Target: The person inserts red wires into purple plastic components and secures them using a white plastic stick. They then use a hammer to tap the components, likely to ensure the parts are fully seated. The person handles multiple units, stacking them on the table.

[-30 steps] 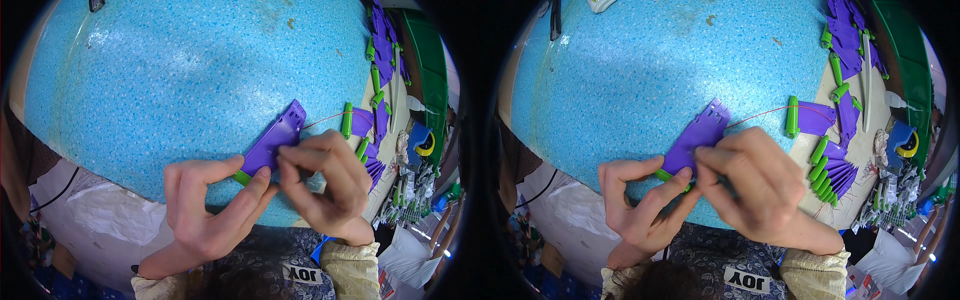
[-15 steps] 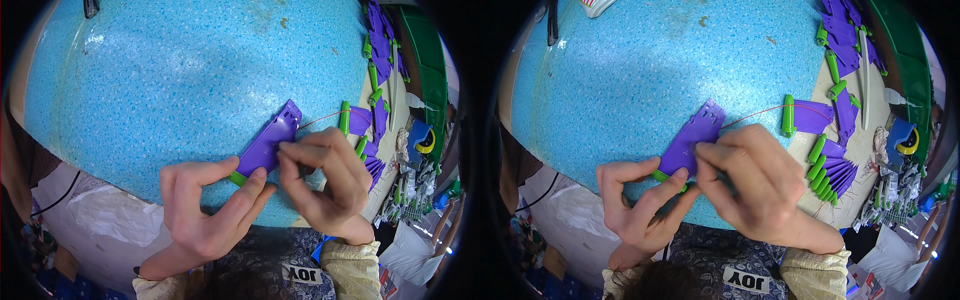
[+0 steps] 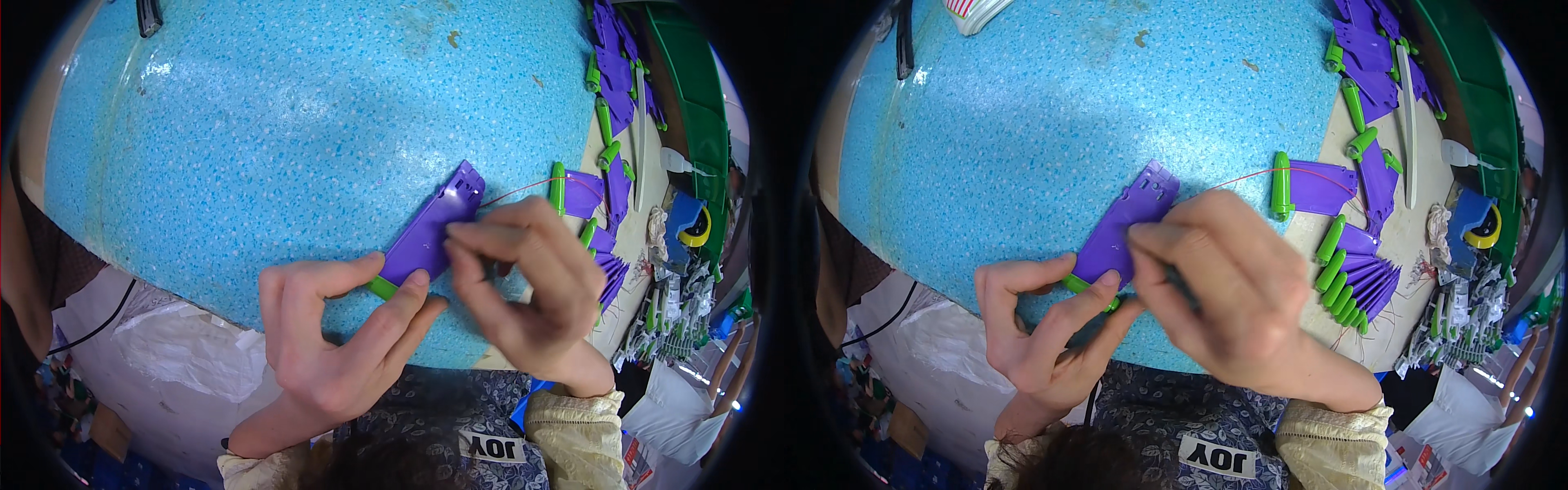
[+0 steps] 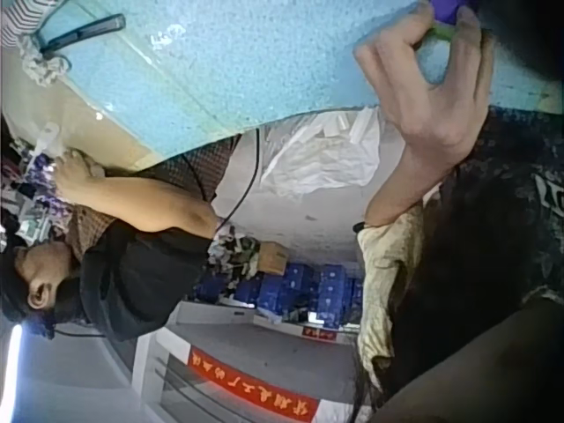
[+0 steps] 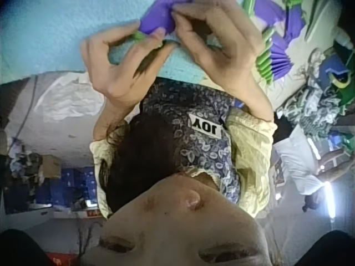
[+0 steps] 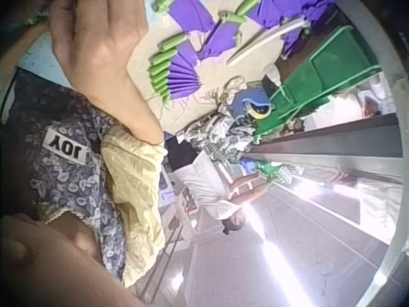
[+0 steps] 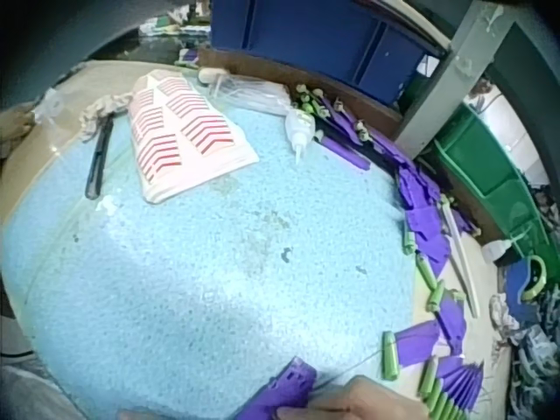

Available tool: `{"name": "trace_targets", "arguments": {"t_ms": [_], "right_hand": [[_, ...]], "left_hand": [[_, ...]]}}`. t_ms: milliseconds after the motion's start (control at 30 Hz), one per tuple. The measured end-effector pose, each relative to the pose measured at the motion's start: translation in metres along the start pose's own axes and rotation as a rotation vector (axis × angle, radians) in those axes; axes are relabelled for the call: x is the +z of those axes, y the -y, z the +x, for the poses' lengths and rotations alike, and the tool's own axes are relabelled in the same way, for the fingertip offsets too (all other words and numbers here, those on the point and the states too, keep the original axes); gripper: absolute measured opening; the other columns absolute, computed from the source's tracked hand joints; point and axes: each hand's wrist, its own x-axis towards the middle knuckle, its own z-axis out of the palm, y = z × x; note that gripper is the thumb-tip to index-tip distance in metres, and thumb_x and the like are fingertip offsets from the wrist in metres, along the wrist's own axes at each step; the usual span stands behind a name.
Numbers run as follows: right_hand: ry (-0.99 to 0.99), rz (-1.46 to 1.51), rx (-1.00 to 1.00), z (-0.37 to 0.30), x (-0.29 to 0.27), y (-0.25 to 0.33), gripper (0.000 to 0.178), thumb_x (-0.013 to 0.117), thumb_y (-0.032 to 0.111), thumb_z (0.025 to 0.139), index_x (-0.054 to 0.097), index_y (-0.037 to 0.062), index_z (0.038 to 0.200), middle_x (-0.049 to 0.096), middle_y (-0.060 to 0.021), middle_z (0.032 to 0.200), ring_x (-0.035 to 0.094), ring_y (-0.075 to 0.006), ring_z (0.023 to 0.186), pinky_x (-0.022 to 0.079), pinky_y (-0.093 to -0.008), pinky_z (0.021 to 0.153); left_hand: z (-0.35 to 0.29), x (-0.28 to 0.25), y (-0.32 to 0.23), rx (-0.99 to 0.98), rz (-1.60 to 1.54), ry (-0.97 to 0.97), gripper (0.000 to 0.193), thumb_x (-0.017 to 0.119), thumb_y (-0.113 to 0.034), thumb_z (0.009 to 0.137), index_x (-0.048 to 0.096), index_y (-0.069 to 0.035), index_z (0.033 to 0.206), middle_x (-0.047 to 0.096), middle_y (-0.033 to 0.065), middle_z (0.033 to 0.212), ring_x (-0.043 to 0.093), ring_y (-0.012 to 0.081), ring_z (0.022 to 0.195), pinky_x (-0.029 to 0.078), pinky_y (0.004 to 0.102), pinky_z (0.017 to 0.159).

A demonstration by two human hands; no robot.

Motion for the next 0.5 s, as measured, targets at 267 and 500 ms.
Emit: {"name": "trace_targets", "arguments": {"t_ms": [267,500], "right_hand": [[-0.247,0.067,0.289,0.035,-0.03,-0.014,0.013,0.074,0.002,0.083,0.072,-0.0033,0.094,0.07,-0.0049,0.083,0.057,-0.008,0.065,0.043,-0.0223,0.058],[-0.365,-0.226,0.122,0.05,-0.07,-0.048,0.025,0.074,0.008,0.086,0.072,-0.0009,0.109,0.071,-0.0032,0.087,0.063,-0.007,0.078,0.049,-0.0208,0.068]], "left_hand": [[-0.001,-0.001,0.002,-0.03,-0.045,0.02,0.045,0.089,-0.006,0.06,0.076,-0.009,0.103,0.056,0.011,0.1,0.053,0.0245,0.086,0.045,0.0317,0.067],[0.02,-0.005,-0.019,-0.009,0.072,0.147,0.045,0.075,0.002,0.074,0.071,-0.007,0.118,0.047,0.0085,0.094,0.047,0.0222,0.083,0.041,0.0293,0.07]]}}
